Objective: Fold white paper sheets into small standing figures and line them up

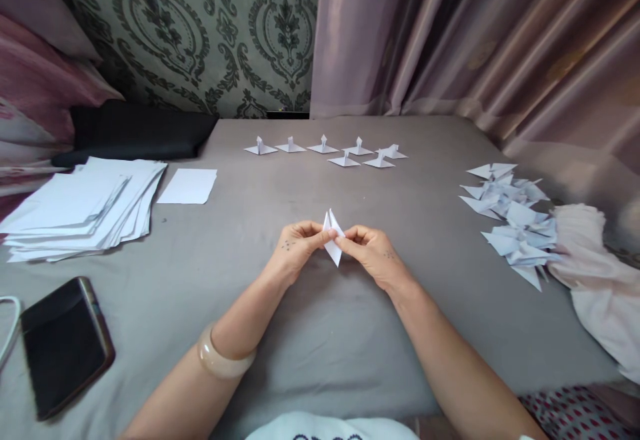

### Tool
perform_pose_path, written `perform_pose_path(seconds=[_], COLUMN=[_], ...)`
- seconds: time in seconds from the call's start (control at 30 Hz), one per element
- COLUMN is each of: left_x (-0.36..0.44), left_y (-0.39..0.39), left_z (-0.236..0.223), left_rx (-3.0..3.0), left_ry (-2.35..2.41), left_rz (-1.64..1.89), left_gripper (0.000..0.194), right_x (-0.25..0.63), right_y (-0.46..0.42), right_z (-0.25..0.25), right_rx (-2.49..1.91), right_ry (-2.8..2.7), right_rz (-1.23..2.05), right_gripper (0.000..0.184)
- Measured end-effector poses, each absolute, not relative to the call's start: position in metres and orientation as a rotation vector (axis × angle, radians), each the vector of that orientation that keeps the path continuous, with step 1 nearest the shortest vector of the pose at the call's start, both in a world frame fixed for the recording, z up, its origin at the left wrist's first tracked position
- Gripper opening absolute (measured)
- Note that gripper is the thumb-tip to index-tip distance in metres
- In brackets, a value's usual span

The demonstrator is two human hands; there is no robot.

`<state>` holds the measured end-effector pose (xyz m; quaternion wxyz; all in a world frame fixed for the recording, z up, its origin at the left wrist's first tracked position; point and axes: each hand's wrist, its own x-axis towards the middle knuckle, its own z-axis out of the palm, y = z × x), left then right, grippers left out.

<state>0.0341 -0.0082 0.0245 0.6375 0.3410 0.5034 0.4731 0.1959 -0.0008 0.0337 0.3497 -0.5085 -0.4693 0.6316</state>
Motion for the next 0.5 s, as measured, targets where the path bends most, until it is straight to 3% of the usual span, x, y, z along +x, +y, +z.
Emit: perform_pose_path(seconds=[0.5], left_x=[0.0281], left_y=[-0.0060], left_z=[0.0240], left_rx=[0.699], left_ry=[1.127], left_rz=[0.991], left_gripper=[0.025], right_x=[0.1993], right_y=[0.0035], right_z=[0.0306], right_rx=[-1.373], right_ry=[-1.155], right_rz=[1.598], right_gripper=[0.032])
